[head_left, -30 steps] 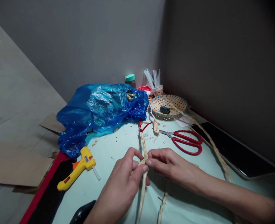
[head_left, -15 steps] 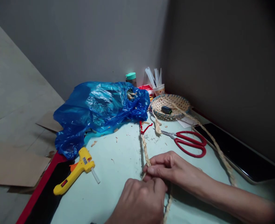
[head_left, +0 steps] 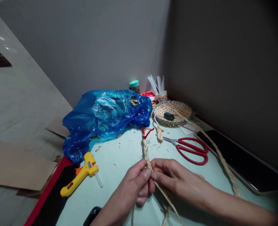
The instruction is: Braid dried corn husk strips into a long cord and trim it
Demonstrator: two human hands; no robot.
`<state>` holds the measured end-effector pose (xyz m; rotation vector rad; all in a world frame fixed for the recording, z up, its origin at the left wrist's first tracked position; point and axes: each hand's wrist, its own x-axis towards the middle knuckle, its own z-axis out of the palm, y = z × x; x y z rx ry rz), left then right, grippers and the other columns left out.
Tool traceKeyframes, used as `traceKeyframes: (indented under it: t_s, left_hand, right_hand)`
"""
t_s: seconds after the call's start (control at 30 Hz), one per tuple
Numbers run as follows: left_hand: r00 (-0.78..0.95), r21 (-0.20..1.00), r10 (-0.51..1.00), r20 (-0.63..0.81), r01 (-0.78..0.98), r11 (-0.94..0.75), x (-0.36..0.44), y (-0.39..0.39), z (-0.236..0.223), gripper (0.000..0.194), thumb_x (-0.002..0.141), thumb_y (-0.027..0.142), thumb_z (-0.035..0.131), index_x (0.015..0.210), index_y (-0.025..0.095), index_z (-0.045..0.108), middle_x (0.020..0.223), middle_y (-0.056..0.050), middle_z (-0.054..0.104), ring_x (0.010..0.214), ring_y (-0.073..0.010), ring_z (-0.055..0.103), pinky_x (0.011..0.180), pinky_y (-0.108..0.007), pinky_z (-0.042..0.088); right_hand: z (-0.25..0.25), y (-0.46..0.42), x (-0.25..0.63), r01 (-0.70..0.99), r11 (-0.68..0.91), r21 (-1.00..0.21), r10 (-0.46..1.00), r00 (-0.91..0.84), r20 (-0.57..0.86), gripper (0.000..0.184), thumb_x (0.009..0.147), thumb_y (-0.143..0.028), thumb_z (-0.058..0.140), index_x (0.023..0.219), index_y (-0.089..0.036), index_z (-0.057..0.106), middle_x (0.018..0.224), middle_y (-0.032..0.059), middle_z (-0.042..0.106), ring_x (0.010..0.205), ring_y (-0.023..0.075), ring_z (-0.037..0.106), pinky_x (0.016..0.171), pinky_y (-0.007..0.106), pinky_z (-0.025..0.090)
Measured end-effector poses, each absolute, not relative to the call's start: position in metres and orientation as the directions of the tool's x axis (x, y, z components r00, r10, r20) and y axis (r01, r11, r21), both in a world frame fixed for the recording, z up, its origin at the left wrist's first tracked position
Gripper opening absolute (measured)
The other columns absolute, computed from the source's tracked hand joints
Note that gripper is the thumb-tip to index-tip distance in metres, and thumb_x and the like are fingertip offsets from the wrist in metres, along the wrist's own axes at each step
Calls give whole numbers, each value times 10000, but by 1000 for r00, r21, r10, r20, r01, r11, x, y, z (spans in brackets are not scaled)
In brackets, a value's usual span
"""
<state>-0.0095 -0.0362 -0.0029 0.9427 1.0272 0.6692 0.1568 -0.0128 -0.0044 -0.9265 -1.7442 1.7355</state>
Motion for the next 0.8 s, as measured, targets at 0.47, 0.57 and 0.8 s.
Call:
traceKeyframes:
  t_s: [0.47,0.57,0.8]
  left_hand:
    - [227,937,939,-258,296,186,-13,-28,-1,177,773,289,591,688,158,506,628,34,460,601,-106,397,563,-218,301]
    - [217,931,953,-213,340,130,-12,-29,-4,172,799,267,540,672,168,479,642,32,442,641,-117,392,595,-228,308]
    - [225,933,952,-205,339,121,-11,-30,-7,183,807,260,513,658,174,452,636,39,401,639,-119,365,599,-236,293]
  right_hand:
    - [-21,-23,154,298,51,-953,814,-566,-133,304,925,-332,443,1187,-204,359,688,-28,605,497,98,525,480,192,399]
    - [-24,-23,155,336,92,-937,818,-563,-121,274,932,-336,424,1163,-193,388,691,-13,613,538,112,544,491,199,382]
    - [-29,-24,156,357,134,-924,831,-548,-91,234,929,-335,422,1116,-194,408,718,0,609,576,121,552,495,204,373]
